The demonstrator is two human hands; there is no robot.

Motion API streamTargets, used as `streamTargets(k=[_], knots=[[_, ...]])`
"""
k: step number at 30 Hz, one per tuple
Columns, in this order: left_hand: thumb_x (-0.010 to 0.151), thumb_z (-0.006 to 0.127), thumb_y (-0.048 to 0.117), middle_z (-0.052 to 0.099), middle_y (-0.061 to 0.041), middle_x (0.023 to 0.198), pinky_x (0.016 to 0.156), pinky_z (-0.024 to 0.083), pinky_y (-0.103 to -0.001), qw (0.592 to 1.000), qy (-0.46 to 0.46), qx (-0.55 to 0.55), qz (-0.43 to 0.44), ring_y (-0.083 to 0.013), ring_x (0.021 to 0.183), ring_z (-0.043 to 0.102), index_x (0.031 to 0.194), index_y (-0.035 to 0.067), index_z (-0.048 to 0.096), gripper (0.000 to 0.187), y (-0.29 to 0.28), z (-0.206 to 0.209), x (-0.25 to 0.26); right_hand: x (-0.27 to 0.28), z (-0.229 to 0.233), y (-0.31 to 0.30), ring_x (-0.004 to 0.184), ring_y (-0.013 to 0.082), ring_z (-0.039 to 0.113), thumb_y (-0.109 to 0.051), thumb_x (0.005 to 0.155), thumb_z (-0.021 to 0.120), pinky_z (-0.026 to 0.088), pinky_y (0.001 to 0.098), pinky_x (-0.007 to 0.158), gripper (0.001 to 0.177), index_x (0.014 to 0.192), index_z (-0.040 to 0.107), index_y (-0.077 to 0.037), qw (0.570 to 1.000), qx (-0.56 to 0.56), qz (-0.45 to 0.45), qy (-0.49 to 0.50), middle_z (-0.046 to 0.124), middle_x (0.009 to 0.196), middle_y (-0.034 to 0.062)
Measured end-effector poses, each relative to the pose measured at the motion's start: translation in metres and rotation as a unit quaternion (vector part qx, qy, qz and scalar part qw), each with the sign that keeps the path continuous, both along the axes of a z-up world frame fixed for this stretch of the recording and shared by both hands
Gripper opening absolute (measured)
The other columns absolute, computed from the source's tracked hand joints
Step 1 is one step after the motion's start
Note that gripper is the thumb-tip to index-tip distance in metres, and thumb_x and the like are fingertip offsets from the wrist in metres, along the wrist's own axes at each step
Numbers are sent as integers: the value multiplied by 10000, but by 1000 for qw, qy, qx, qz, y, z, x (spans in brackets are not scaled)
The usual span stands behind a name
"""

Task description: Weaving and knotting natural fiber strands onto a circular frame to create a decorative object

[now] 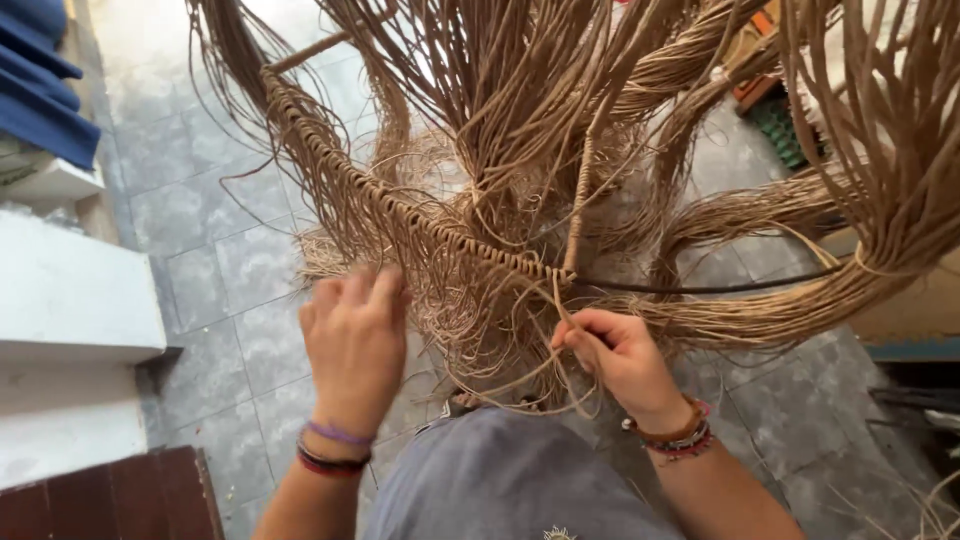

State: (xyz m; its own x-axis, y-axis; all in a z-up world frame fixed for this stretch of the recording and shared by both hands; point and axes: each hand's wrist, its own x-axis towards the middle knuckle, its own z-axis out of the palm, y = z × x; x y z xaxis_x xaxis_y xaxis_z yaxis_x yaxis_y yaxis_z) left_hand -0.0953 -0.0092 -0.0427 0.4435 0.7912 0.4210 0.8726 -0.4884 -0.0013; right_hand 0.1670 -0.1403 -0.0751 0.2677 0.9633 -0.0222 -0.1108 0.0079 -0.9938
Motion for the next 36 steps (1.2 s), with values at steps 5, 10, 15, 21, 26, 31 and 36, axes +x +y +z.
streamTargets(k=[5, 10, 15, 21, 26, 31, 36], knots=[[1002, 619, 389, 691, -230, 1121, 815, 539, -418, 975, -146, -50, -162, -374, 971, 684, 1228, 54, 632, 404, -39, 23, 84, -2, 0, 3, 373, 59, 403, -50, 936, 691, 321, 186, 389, 176, 850, 734, 97, 999, 4, 17, 34, 428, 426, 5], [968, 556, 361, 716, -86, 796, 586, 526, -498, 926, -161, -245, -236, -372, 736, 719, 1056, 187, 575, 195, -23, 17, 63, 2, -3, 1, 363, 58, 352, -69, 956, 679, 308, 188, 352, 196, 852, 712, 94, 998, 2, 27, 63, 369, 436, -4], [998, 568, 350, 686, -4, 844, 577, 464, -442, 985, -116, -127, 24, -279, 780, 648, 911, 263, 681, 167, 2, 12, 2, 4, 14, 1, 433, 68, 275, -258, 1011, 623, 208, 218, 402, 324, 923, 744, 30, 993, -30, 87, 67, 375, 522, -29], [1027, 610, 410, 630, -55, 729, 556, 449, -441, 939, -100, -157, -290, -291, 710, 547, 769, 146, 570, 372, -20, 34, 81, 5, 10, 0, 458, 80, 307, -181, 1015, 608, 224, 239, 429, 262, 919, 729, 30, 996, -43, 75, 31, 378, 519, -15], [883, 715, 382, 684, -70, 910, 700, 514, -440, 987, 43, -143, -57, -310, 816, 625, 986, 237, 728, 178, 19, 7, -22, 6, 9, -2, 425, 86, 291, -205, 1022, 606, 232, 239, 398, 274, 936, 742, 16, 997, -1, 69, 43, 401, 509, -16], [829, 741, 255, 606, -121, 1405, 1002, 448, -562, 978, -90, -15, -189, -383, 1277, 551, 975, 167, 763, 173, -1, 19, 44, 0, 10, 3, 439, 82, 257, -213, 1008, 625, 208, 248, 413, 287, 901, 751, 21, 997, -40, 54, 37, 342, 502, -27], [906, 505, 126, 756, -46, 1056, 690, 565, -468, 914, -54, -320, -245, -298, 935, 717, 1047, 194, 684, 238, -6, 25, 61, 7, 8, -4, 424, 91, 287, -243, 1030, 593, 238, 254, 394, 293, 954, 742, -3, 997, -3, 70, 17, 408, 520, -12]])
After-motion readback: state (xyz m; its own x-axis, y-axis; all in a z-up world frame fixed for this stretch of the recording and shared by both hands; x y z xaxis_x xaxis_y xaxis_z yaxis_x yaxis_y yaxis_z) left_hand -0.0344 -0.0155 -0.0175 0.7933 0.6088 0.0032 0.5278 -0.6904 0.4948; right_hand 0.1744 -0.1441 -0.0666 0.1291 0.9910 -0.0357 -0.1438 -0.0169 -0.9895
